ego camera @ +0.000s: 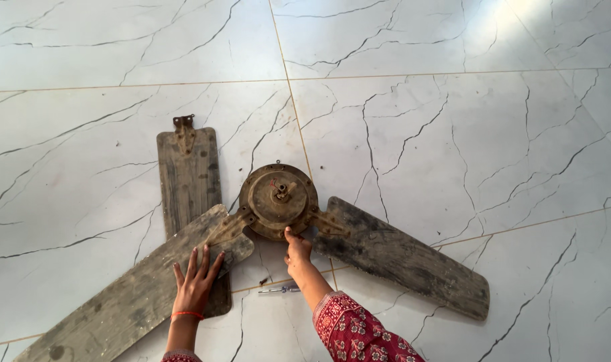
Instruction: The person assembles a ceiling fan on the floor by attaching three fan blades to the central motor housing. They use a screwdriver to tighten the screws securing each blade in place.
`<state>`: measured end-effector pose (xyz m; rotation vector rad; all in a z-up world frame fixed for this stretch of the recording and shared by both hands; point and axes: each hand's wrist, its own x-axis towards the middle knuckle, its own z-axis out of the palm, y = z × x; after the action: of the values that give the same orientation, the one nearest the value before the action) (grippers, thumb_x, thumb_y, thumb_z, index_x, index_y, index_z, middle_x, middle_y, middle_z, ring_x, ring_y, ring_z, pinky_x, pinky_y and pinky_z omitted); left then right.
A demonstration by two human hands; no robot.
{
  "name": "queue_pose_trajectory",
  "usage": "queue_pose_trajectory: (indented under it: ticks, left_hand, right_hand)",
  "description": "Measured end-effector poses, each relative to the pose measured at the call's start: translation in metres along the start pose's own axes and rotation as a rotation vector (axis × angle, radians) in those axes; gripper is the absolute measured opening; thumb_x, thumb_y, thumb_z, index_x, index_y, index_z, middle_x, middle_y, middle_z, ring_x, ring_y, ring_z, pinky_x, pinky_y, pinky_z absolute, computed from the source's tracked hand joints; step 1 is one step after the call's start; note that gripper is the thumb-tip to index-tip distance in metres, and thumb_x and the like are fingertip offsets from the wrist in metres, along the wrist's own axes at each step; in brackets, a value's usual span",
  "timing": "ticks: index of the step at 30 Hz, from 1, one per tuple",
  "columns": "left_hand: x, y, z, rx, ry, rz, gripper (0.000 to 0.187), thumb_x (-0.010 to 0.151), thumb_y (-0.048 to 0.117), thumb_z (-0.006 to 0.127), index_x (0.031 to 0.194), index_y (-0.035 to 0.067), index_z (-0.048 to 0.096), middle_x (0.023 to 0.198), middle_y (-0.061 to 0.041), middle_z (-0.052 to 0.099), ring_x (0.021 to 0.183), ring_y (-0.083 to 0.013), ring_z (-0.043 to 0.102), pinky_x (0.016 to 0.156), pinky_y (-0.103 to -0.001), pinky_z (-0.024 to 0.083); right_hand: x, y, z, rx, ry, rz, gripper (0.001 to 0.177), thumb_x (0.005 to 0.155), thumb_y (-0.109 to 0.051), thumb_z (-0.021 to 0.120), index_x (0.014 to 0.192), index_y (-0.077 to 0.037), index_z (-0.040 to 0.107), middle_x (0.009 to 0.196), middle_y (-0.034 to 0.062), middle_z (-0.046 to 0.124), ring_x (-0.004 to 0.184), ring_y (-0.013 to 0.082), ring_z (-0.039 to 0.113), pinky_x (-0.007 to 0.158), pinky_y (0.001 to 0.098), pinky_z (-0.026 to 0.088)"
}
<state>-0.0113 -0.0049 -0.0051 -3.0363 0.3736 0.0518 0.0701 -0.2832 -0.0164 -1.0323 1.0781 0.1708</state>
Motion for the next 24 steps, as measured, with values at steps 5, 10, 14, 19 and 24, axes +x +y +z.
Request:
queue_pose_trajectory:
  ticks: [5,10,14,19,24]
  left_hand:
    - [-0.004,-0.001,-0.003,0.056,-0.1,0.012,0.09,0.094,0.005,0.058,0.16,0.042,0.008,0.171,-0.001,0.011,0.158,-0.0282,0.012,0.121,-0.07,0.024]
    - [-0.004,0.003,-0.003,0.072,-0.13,-0.005,0.093,0.095,-0.001,0.055,0.16,0.044,0.006,0.172,0.002,0.007,0.158,-0.0265,0.009,0.122,-0.07,0.022]
    - [-0.005,0.003,-0.011,0.163,-0.196,-0.003,0.093,0.097,-0.007,0.047,0.161,0.046,0.005,0.172,0.002,0.003,0.158,-0.0251,0.009,0.121,-0.071,0.018]
    - [-0.006,0.005,-0.037,0.162,-0.246,-0.018,0.075,0.101,0.029,0.051,0.161,0.044,0.01,0.172,0.003,0.003,0.158,-0.0222,0.01,0.12,-0.074,0.012]
    - [-0.003,0.009,-0.059,0.062,-0.166,-0.039,0.08,0.093,0.069,0.05,0.16,0.039,0.016,0.171,0.003,0.007,0.157,-0.0206,0.011,0.121,-0.077,0.009]
  right_hand:
    - [0.001,0.006,-0.004,-0.016,-0.026,-0.015,0.041,0.083,-0.036,0.087,0.082,-0.017,0.051,0.061,-0.0068,0.036,0.042,0.0101,0.027,0.039,0.0276,0.02]
    - [0.004,0.003,-0.008,-0.041,-0.036,-0.017,0.046,0.082,-0.038,0.089,0.082,-0.016,0.048,0.062,-0.007,0.037,0.043,0.0093,0.028,0.038,0.0271,0.021]
    - [0.006,0.004,-0.009,-0.063,-0.027,-0.005,0.05,0.082,-0.039,0.09,0.084,-0.014,0.046,0.063,-0.0062,0.037,0.044,0.0092,0.028,0.038,0.0271,0.022]
    - [0.004,0.001,-0.007,-0.05,-0.036,-0.01,0.047,0.079,-0.039,0.09,0.086,-0.014,0.05,0.063,-0.0068,0.039,0.044,0.009,0.028,0.039,0.0266,0.02]
    - [-0.002,-0.002,-0.007,-0.121,-0.012,-0.025,0.049,0.079,-0.044,0.09,0.086,-0.012,0.054,0.066,-0.0046,0.04,0.046,0.0105,0.027,0.04,0.0277,0.02]
